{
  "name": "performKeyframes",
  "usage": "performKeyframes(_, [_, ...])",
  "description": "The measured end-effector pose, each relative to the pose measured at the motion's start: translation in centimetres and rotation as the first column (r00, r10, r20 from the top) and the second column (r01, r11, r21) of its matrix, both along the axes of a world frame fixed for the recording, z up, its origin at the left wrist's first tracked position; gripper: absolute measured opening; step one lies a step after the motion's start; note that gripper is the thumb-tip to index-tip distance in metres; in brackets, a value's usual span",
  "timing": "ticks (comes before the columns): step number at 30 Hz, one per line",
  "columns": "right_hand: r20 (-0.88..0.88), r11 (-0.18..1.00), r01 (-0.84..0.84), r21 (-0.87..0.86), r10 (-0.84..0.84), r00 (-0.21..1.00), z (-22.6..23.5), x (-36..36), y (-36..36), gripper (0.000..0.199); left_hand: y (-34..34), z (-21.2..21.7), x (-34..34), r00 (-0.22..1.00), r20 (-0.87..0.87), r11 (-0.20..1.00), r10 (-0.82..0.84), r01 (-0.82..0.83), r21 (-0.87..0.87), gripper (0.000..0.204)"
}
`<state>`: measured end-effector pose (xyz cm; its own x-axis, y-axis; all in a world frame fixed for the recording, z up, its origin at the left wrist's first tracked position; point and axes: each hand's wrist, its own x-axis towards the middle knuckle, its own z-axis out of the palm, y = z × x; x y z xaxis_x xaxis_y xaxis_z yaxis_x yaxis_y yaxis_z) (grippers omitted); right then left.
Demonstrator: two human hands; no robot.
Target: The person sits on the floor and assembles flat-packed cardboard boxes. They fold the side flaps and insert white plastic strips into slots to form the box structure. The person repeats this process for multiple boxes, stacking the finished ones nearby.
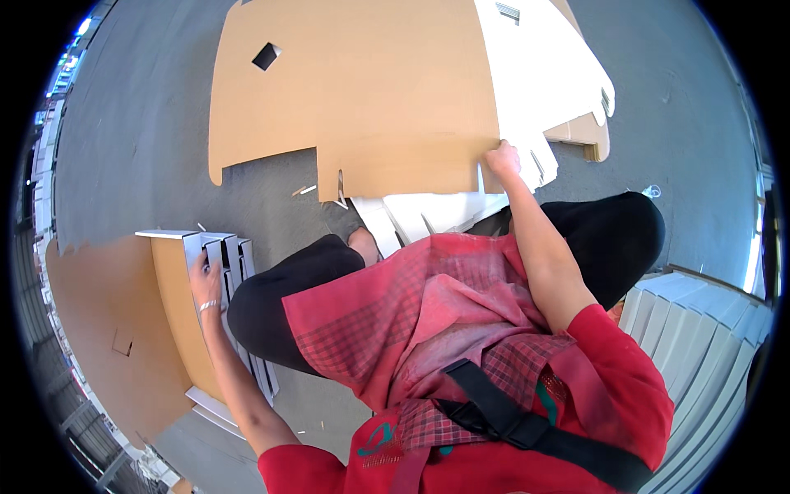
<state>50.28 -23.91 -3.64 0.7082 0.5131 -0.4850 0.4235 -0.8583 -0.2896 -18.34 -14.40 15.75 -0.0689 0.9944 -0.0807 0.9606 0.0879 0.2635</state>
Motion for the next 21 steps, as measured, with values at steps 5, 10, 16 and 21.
performKeyframes(5, [-0.169,0.933,0.202,0.299,-0.156,0.973,-0.7,2.0,-0.3,0.046,5.3,-5.8,11.5,0.958,0.214,0.923,-0.191,0.250,-0.293,0.043])
performKeyframes(10, [-0.185,0.952,0.110,0.287,-0.057,0.981,-0.6,2.0,0.3,0.036,8.9,-13.9,18.0,0.945,0.074,0.849,-0.319,0.320,-0.421,0.046])
performKeyframes(16, [0.057,0.974,-0.168,0.155,0.161,0.985,-1.1,0.5,1.7,0.037,9.5,-20.0,24.0,0.987,0.158,0.888,-0.019,0.089,-0.451,0.052])
performKeyframes(21, [0.107,0.979,-0.176,0.106,0.165,0.980,0.9,2.1,2.7,0.036,9.3,-15.9,26.0,0.966,0.252,0.923,0.066,0.037,-0.383,0.056])
